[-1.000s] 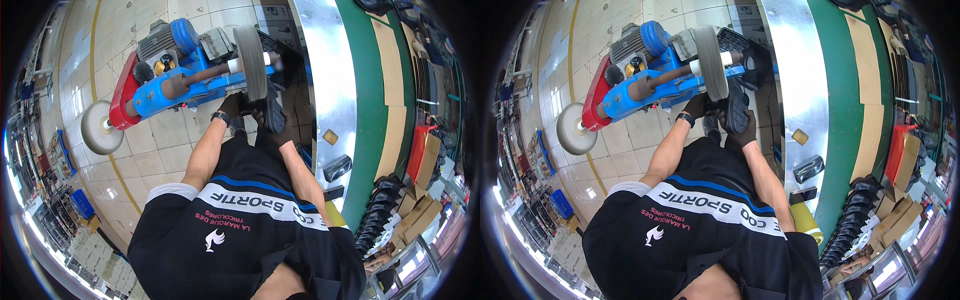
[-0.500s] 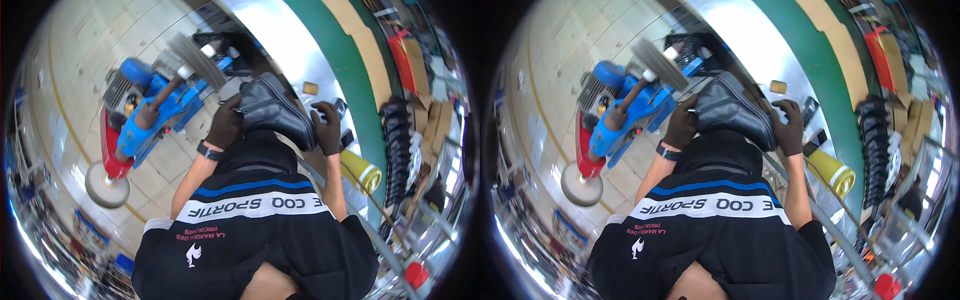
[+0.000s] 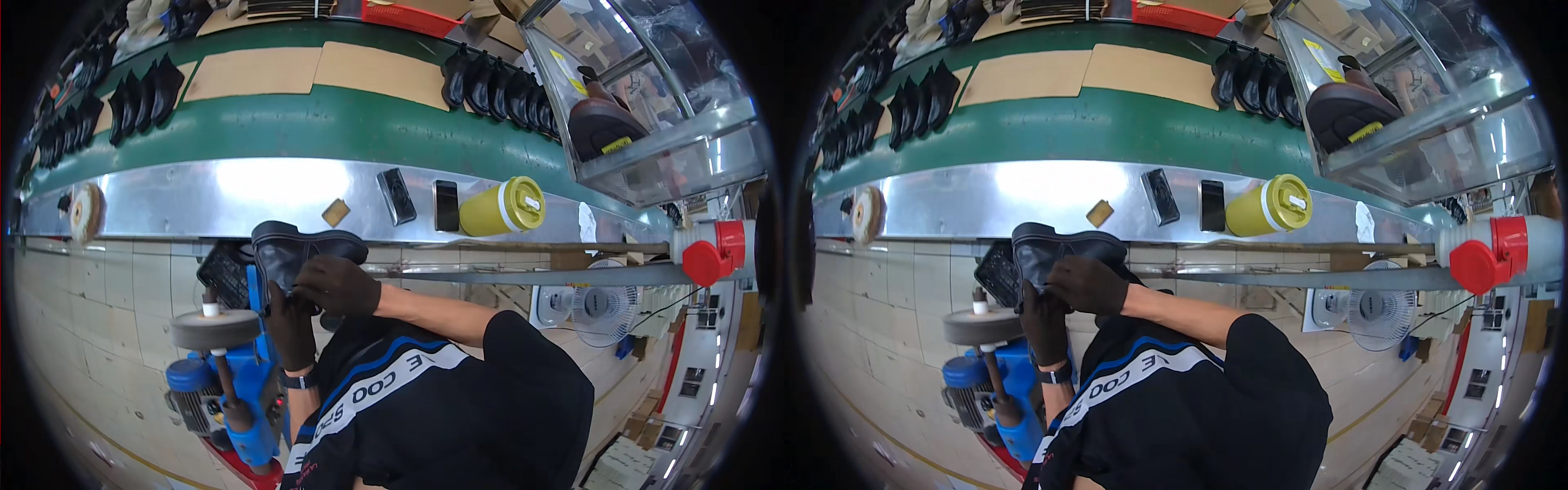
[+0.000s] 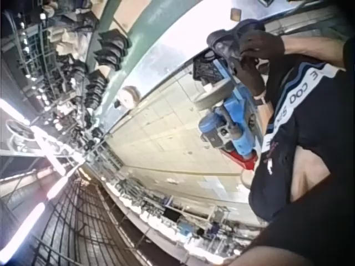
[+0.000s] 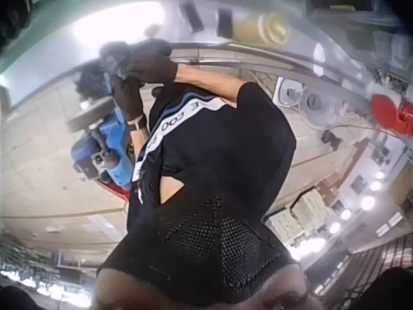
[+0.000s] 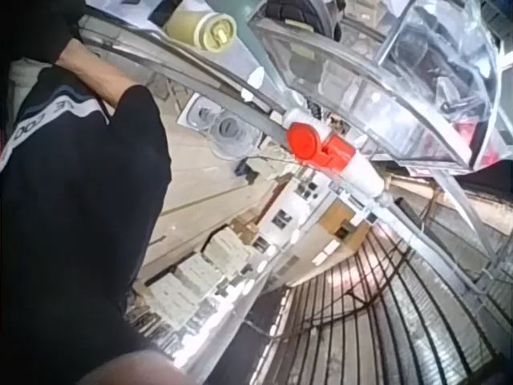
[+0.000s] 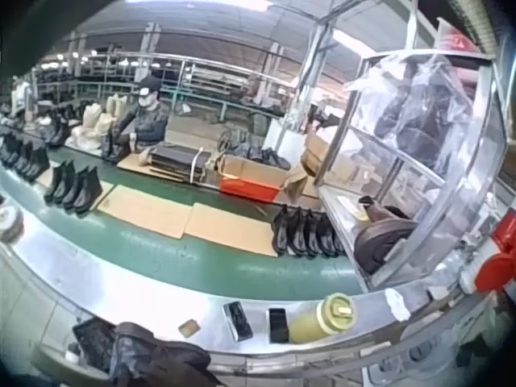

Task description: Grinding and polishing the soles and edges of black shoes using a rotating industrial wheel.

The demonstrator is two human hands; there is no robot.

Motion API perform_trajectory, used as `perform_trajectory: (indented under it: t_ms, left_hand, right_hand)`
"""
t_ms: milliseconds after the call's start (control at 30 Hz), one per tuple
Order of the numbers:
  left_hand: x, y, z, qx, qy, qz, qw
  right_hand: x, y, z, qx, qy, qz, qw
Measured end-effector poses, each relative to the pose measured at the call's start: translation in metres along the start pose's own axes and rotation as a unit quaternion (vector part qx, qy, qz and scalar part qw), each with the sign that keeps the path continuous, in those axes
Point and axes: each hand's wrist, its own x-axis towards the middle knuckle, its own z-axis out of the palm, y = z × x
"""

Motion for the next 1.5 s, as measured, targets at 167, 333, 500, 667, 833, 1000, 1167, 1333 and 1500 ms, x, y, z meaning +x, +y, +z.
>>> perform_trajectory:
  t_ms: [167,333,500,667,833,1000,1167,1333,1500]
  left_hand:
    - [0.036,-0.004,-0.005,0.063,0.014,0.055,0.996]
    - [0.081,0.009,-0.015,0.169,-0.011,0.058,0.984]
    - [0.137,0.031,-0.003,0.129,0.000,0.044,0.991]
    - [0.201,0.065,0.030,0.045,-0.068,0.058,0.995]
    - [0.259,0.106,0.106,0.102,-0.253,0.087,0.958]
    - [0.287,0.146,0.149,0.005,-0.380,0.199,0.903]
    - [0.285,0.085,0.161,-0.031,-0.414,-0.015,0.910]
    - [0.289,0.028,0.128,-0.009,-0.372,-0.173,0.912]
    - [0.306,0.027,0.124,0.020,-0.320,-0.249,0.914]
  right_hand:
    - [0.022,0.020,-0.004,0.235,0.063,0.329,0.913]
    - [0.039,0.100,0.004,0.183,0.127,0.447,0.867]
    - [0.040,0.162,-0.008,0.193,0.090,0.374,0.903]
    - [0.034,0.188,-0.035,0.018,-0.114,0.340,0.933]
    - [0.023,0.253,-0.028,-0.064,0.121,0.408,0.902]
    - [-0.010,0.389,-0.066,-0.106,0.258,0.464,0.841]
    - [-0.064,0.524,-0.158,-0.089,0.142,0.683,0.711]
    - [-0.076,0.542,-0.166,-0.157,0.219,0.620,0.737]
    - [-0.143,0.548,-0.214,-0.287,0.330,0.628,0.644]
